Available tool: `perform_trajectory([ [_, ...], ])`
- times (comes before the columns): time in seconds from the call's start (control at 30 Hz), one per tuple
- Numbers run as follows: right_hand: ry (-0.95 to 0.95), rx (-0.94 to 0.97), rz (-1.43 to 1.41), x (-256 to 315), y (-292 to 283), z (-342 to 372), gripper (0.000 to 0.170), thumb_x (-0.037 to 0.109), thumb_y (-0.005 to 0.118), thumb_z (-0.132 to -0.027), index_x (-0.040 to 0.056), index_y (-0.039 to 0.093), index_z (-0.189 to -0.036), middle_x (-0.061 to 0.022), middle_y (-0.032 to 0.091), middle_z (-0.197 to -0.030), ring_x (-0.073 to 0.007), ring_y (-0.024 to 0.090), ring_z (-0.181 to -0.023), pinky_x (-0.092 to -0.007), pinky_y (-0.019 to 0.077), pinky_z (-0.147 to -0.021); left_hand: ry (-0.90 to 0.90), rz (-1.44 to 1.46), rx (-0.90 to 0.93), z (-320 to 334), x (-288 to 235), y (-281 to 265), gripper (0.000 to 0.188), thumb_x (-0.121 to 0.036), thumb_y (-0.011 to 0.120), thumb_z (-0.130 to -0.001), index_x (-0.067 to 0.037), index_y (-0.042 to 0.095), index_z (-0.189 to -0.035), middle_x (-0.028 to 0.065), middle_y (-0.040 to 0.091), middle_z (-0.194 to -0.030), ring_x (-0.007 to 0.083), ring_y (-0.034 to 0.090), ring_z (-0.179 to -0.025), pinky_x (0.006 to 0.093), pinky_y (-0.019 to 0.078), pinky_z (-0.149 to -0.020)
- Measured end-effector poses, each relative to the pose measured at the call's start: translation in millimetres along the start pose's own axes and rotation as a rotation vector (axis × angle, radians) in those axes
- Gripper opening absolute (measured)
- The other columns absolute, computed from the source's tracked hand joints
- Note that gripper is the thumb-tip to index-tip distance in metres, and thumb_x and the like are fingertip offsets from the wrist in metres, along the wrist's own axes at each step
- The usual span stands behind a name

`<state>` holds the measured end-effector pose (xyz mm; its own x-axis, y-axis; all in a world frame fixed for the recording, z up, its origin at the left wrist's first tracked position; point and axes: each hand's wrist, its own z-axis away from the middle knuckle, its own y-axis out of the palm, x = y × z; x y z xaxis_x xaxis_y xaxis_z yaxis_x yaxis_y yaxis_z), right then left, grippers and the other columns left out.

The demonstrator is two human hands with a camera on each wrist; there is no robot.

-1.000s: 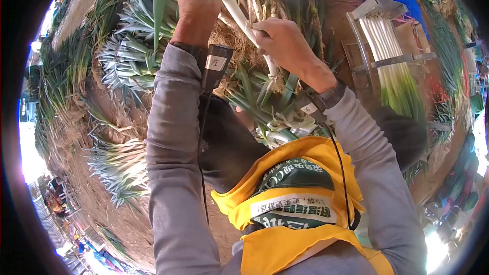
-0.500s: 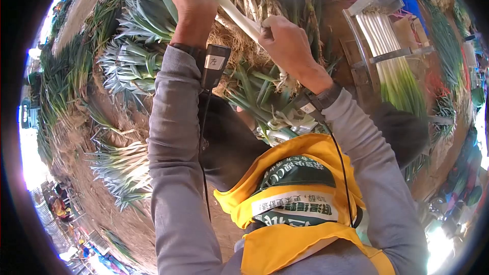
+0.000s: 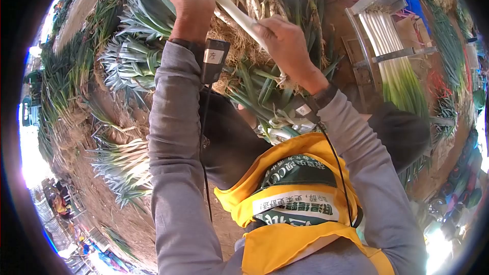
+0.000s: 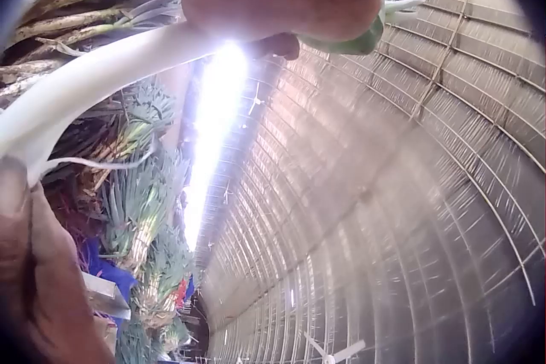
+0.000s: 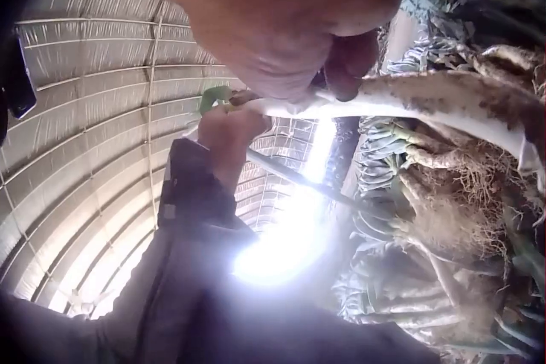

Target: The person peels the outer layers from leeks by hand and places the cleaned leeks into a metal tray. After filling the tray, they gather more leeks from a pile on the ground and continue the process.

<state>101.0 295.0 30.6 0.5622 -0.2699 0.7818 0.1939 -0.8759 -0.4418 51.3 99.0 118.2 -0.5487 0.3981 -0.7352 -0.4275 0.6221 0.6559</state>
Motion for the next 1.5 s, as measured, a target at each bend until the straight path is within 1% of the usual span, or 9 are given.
perform_trajectory([
  [0.17, 0.364, -0.005, -0.134, 7.1, -6.0, -0.8, 0.029, 0.025, 0.067, -0.098, -0.0035, 0.072, -0.102, -0.0023, 0.061, -0.069, -0.0072, 0.054, -0.057, -0.0279, 0.0440, -0.052, -0.055, 0.096, 0.034, 0.5, -2.1, -2.9, 0.040, -0.045, 0.059, -0.102, -0.007, 0.055, -0.113, 0.0023, 0.054, -0.075, 0.0122, 0.051, -0.056, 0.0281, 0.0419, -0.048],
  [0.37, 0.652, 0.031, -0.345, -12.6, -11.3, 19.9, 0.028, 0.023, 0.065, -0.099, -0.0041, 0.069, -0.095, -0.0013, 0.063, -0.069, -0.0059, 0.057, -0.056, -0.0259, 0.0447, -0.050, -0.038, 0.062, 0.055, 5.7, -14.1, -2.4, 0.043, -0.049, 0.058, -0.101, -0.007, 0.055, -0.108, 0.0009, 0.050, -0.073, 0.0111, 0.048, -0.054, 0.0277, 0.0415, -0.047],
  [0.53, 0.109, -0.171, -0.429, 6.6, -23.1, 30.3, 0.023, 0.021, 0.064, -0.102, -0.0015, 0.064, -0.103, -0.0017, 0.062, -0.068, -0.0085, 0.062, -0.054, -0.0246, 0.0485, -0.049, 0.101, 0.036, 0.076, -10.4, -15.9, -9.5, 0.043, -0.051, 0.057, -0.101, -0.008, 0.054, -0.107, 0.0016, 0.047, -0.073, 0.0110, 0.047, -0.054, 0.0272, 0.0395, -0.046],
  [0.7, 0.321, 0.217, -0.594, 30.4, -57.9, 25.1, 0.022, 0.023, 0.060, -0.103, 0.0019, 0.065, -0.098, 0.0003, 0.062, -0.068, -0.0046, 0.057, -0.052, -0.0216, 0.0447, -0.053, 0.009, 0.072, -0.039, -37.0, -16.9, -19.5, 0.039, -0.048, 0.055, -0.103, -0.010, 0.054, -0.106, 0.0023, 0.046, -0.072, 0.0129, 0.046, -0.051, 0.0277, 0.0363, -0.043],
  [0.83, 0.281, 0.403, 0.045, -46.4, -51.3, 108.2, 0.025, 0.027, 0.063, -0.098, 0.0015, 0.064, -0.096, -0.0134, 0.066, -0.076, -0.0271, 0.070, -0.071, -0.0417, 0.0540, -0.065, 0.060, 0.092, -0.091, -57.9, -23.7, -45.9, 0.036, -0.046, 0.053, -0.104, -0.010, 0.053, -0.103, 0.0030, 0.044, -0.067, 0.0141, 0.044, -0.050, 0.0288, 0.0422, -0.047],
  [0.9, 0.295, 0.853, 0.443, -105.3, -43.7, 180.4, 0.032, 0.033, 0.067, -0.093, 0.0030, 0.067, -0.103, -0.0185, 0.070, -0.093, -0.0369, 0.069, -0.092, -0.0490, 0.0533, -0.081, 0.033, 0.005, 0.056, -78.3, -22.7, -67.8, 0.046, -0.051, 0.042, -0.107, -0.006, 0.049, -0.102, 0.0068, 0.051, -0.078, 0.0168, 0.046, -0.063, 0.0326, 0.0427, -0.060],
  [0.97, 0.382, 0.878, 0.327, -109.8, -50.5, 205.8, 0.041, 0.038, 0.069, -0.089, 0.0040, 0.069, -0.113, -0.0201, 0.070, -0.110, -0.0410, 0.066, -0.100, -0.0501, 0.0529, -0.086, 0.078, -0.125, 0.055, -64.3, -33.8, -50.5, 0.049, -0.054, 0.042, -0.106, -0.006, 0.047, -0.101, 0.0060, 0.049, -0.074, 0.0178, 0.047, -0.063, 0.0345, 0.0444, -0.063],
  [1.13, 0.118, 0.161, 0.146, -10.0, -59.7, 89.1, 0.036, 0.026, 0.070, -0.093, 0.0041, 0.065, -0.121, -0.0201, 0.069, -0.102, -0.0393, 0.067, -0.096, -0.0436, 0.0557, -0.079, 0.268, -0.349, 0.036, -78.6, -26.2, -81.1, 0.053, -0.060, 0.041, -0.104, -0.007, 0.044, -0.100, 0.0057, 0.047, -0.073, 0.0182, 0.044, -0.063, 0.0352, 0.0442, -0.064],
  [1.5, -0.071, 0.226, 0.264, 15.5, -38.1, 62.9, 0.016, 0.018, 0.069, -0.093, 0.0036, 0.065, -0.098, -0.0167, 0.065, -0.084, -0.0366, 0.066, -0.073, -0.0418, 0.0523, -0.060, -0.143, -0.157, -0.291, -109.6, -22.5, -159.6, 0.051, -0.055, 0.042, -0.104, -0.008, 0.047, -0.123, 0.0096, 0.060, -0.091, 0.0209, 0.052, -0.067, 0.0360, 0.0482, -0.060],
])
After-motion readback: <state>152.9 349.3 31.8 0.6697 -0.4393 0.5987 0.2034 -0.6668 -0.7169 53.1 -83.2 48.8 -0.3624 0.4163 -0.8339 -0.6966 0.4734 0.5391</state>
